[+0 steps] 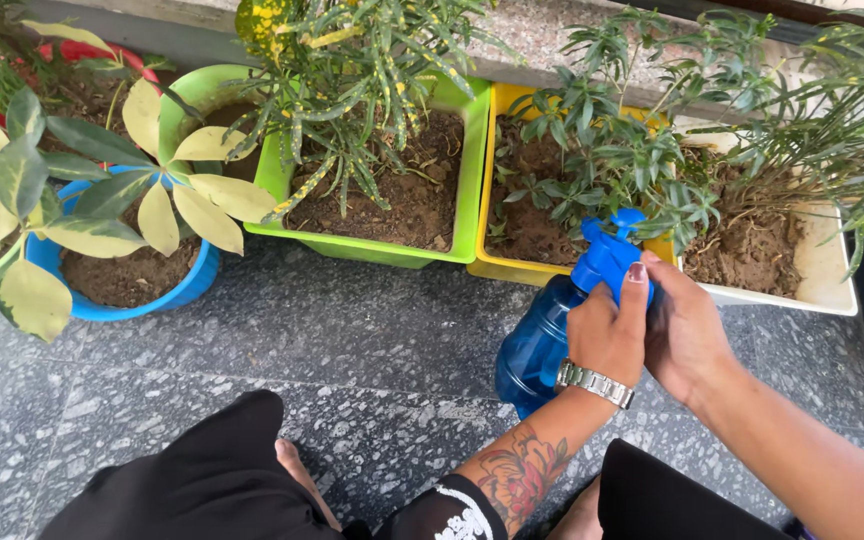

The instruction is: The person uses a blue spray bottle to water several potted plants arranged on a tiled floor. They systematically move from one pot to the next, spraying water onto the soil and leaves.

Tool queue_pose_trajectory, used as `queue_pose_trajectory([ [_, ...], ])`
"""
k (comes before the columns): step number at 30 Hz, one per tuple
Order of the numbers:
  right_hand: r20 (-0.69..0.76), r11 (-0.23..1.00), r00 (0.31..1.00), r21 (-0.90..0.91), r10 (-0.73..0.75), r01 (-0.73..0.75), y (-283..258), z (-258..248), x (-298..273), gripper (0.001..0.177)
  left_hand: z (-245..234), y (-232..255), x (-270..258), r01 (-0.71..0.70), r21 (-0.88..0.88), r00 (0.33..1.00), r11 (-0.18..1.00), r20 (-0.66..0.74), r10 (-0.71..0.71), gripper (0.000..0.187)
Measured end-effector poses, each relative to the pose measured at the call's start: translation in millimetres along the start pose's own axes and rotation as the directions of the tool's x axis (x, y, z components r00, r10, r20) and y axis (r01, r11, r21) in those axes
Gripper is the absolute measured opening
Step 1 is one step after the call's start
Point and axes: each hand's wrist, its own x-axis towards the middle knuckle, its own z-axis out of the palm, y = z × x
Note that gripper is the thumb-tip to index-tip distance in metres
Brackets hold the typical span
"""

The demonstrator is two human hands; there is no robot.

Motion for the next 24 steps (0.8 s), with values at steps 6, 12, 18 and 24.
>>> queue_pose_trajectory([
  [6, 0.084, 0.997, 0.996, -0.080, -0.003, 0.010, 7, -13, 8, 0.025, -2, 0, 0, 0.039, 0.006, 0.999, 0.999, -0.013, -0.038, 0.064],
  [12, 0.025, 0.999, 1.000, -0.048, 0.007, -0.006, -3, -1, 0, 0.027, -1, 0, -1, 0.013, 0.007, 1.000, 1.000, 0.011, -0.013, 0.060],
  [18, 0.090, 0.996, 0.996, -0.087, -0.009, 0.017, 9, -12, 8, 0.024, 0, -2, -1, -0.037, 0.024, 0.999, 0.999, -0.038, 0.038, 0.058],
  [24, 0.041, 0.999, 0.999, -0.034, 0.028, -0.027, 8, -12, 3, 0.024, -1, -1, -3, -0.039, 0.046, 0.999, 0.998, 0.014, 0.039, 0.057],
])
